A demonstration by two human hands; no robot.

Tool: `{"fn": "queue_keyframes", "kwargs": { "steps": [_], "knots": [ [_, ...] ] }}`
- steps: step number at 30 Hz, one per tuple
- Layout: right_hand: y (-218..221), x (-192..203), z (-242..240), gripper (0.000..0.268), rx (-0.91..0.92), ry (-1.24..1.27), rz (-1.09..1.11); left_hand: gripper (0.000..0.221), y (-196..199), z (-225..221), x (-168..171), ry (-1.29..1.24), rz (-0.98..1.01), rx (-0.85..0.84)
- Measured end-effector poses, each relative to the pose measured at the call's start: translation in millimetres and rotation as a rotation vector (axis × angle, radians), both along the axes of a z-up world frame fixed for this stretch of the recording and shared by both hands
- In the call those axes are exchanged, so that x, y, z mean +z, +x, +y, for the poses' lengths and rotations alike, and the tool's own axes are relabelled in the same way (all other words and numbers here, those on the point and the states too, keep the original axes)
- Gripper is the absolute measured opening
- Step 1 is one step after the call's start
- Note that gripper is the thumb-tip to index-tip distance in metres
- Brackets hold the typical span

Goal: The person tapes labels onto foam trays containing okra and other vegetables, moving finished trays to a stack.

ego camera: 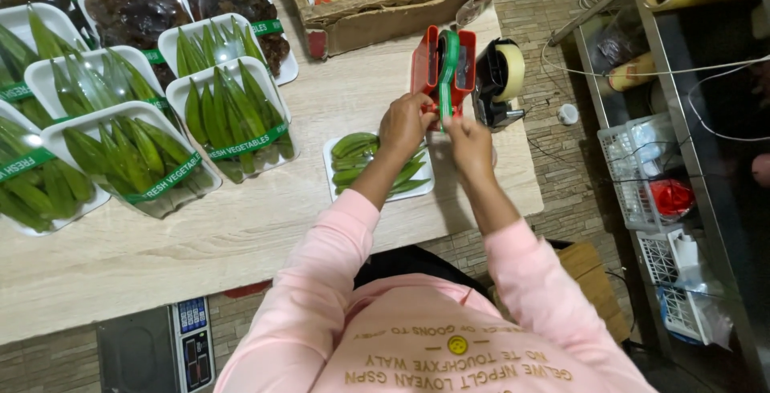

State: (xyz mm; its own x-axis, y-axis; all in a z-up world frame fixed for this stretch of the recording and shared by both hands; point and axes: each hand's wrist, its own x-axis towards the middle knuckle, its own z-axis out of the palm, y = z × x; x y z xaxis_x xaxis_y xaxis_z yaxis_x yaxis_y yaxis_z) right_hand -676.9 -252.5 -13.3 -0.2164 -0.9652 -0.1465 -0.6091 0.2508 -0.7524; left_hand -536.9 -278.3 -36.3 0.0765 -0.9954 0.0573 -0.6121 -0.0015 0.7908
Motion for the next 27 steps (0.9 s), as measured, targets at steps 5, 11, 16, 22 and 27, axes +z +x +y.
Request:
{"fn": "queue_keyframes", "kwargs": {
  "steps": [5,11,16,22,27],
  "knots": [
    [-7.5,34.7,91.0,0.023,-0.034,-0.026,-0.359,0.024,0.5,0.6,9.0,0.067,0.007,0.001],
    [-14.0,80.7,164.5,0.017,-0.102,0.142,-0.519,0.019,-6.7,7.3,22.1,0.209,0.015,0.059],
    [-30.7,64.6,184.8,0.016,-0.112,0.204,-0.543,0.029,-9.1,8.0,17.7,0.305,-0.030,0.089],
    [-29.8,67.5,185.6,0.017,-0.125,0.263,-0.556,0.030,-24.9,-1.8,-6.6,0.410,0.182,0.136],
    [-27.5,67.1,186.7,0.017,-0.128,0.261,-0.543,0.041,-33.4,-5.2,-11.9,0.510,0.558,0.228]
  ]
}}
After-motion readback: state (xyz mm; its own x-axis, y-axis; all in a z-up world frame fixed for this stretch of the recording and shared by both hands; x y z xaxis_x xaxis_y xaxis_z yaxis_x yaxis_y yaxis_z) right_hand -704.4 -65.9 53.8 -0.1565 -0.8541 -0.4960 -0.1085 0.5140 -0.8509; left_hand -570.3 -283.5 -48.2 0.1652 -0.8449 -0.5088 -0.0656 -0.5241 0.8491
